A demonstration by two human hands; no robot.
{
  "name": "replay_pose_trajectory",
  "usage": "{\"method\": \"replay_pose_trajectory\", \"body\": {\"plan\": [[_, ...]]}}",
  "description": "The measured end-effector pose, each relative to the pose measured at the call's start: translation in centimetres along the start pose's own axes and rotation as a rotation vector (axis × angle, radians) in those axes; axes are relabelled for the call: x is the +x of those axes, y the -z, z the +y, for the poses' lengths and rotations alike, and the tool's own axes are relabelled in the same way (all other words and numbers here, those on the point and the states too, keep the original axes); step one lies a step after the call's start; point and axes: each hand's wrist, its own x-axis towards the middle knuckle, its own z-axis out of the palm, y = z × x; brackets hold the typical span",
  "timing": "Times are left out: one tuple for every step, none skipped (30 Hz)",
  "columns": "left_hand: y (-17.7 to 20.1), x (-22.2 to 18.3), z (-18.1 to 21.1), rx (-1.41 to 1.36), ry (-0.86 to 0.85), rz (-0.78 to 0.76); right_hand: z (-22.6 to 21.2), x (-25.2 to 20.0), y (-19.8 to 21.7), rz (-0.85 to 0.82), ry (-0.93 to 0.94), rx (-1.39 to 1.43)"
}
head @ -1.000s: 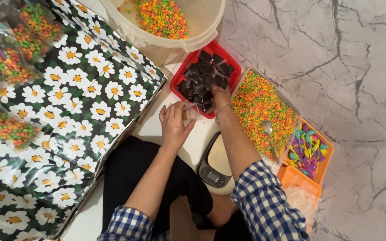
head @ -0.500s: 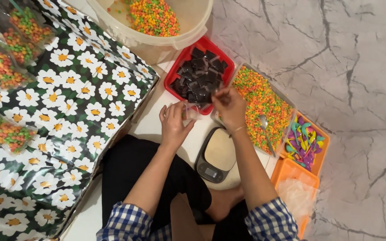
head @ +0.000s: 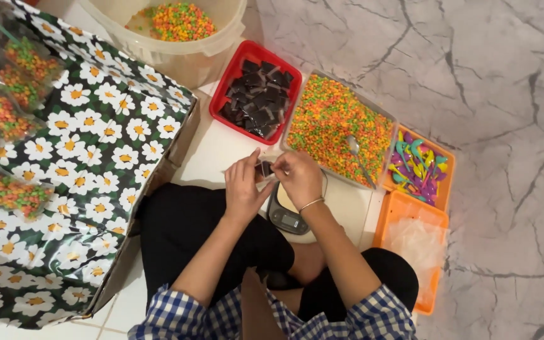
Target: Filling small plastic bags with colorful pellets, weighing them on a digital scale, and sealing them for distribution.
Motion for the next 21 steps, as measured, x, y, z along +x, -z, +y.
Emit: {"method": "replay_pose_trajectory", "body": {"plan": [[0.1,-0.5,1.0,0.001,-0.013,-0.003,-0.3,-0.6,0.7,0.013,-0.004,0.003],[0.3,-1.1,2.0,-0.014,0.004,0.010,-0.7,-1.2,1.4,0.013,-0.028,-0.004],[0.4,-1.7,3.1,-0.029,0.021,0.022,-1.0,-1.9,2.0,0.013,-0.053,-0.011],[0.6,-2.4,3.9,-0.027,0.012,0.017,-1.8,-2.4,3.4,0.022,-0.058,-0.008],[0.7,-3.2,4.7,-0.015,0.027,0.050,-2.5,-3.1,4.8,-0.049,-0.017,0.033],[0.7,-3.8,5.5,-0.005,0.039,0.085,-3.2,-3.7,6.2,-0.115,0.025,0.073],[1.0,-4.3,6.2,-0.005,0.025,0.082,-3.5,-4.7,7.1,-0.102,0.022,0.075],[1.4,-4.9,7.0,-0.008,0.042,0.100,-3.8,-5.7,7.9,-0.176,0.084,0.079],[1.8,-5.5,7.7,-0.011,0.059,0.118,-4.1,-6.7,8.7,-0.251,0.147,0.083],[2.0,-5.9,8.2,-0.009,0.050,0.118,-4.6,-7.5,10.0,-0.241,0.147,0.086],[2.2,-6.4,8.7,-0.033,0.050,0.106,-5.1,-8.3,11.2,-0.289,0.194,0.068],[2.4,-7.1,9.2,-0.056,0.052,0.095,-5.6,-9.2,12.4,-0.340,0.243,0.050],[2.8,-7.4,9.9,-0.053,0.045,0.095,-5.5,-10.0,12.8,-0.333,0.244,0.053],[3.3,-7.7,10.7,-0.073,0.044,0.080,-5.6,-10.6,13.2,-0.364,0.278,0.001],[3.7,-8.0,11.4,-0.093,0.042,0.065,-5.6,-11.3,13.5,-0.395,0.312,-0.051],[4.0,-8.0,12.1,-0.090,0.037,0.064,-5.4,-11.9,13.5,-0.389,0.313,-0.048],[4.3,-8.1,12.9,-0.114,-0.011,0.073,-5.3,-12.5,13.5,-0.306,0.400,-0.096],[4.6,-8.1,13.6,-0.138,-0.059,0.082,-5.1,-13.0,13.4,-0.221,0.485,-0.144],[4.8,-8.3,13.7,-0.135,-0.064,0.081,-5.3,-13.4,13.7,-0.215,0.485,-0.142],[5.1,-8.4,13.8,-0.151,-0.087,0.056,-5.4,-13.8,14.1,-0.167,0.509,-0.147],[5.3,-8.6,13.9,-0.167,-0.109,0.031,-5.6,-14.2,14.4,-0.119,0.532,-0.153]]}}
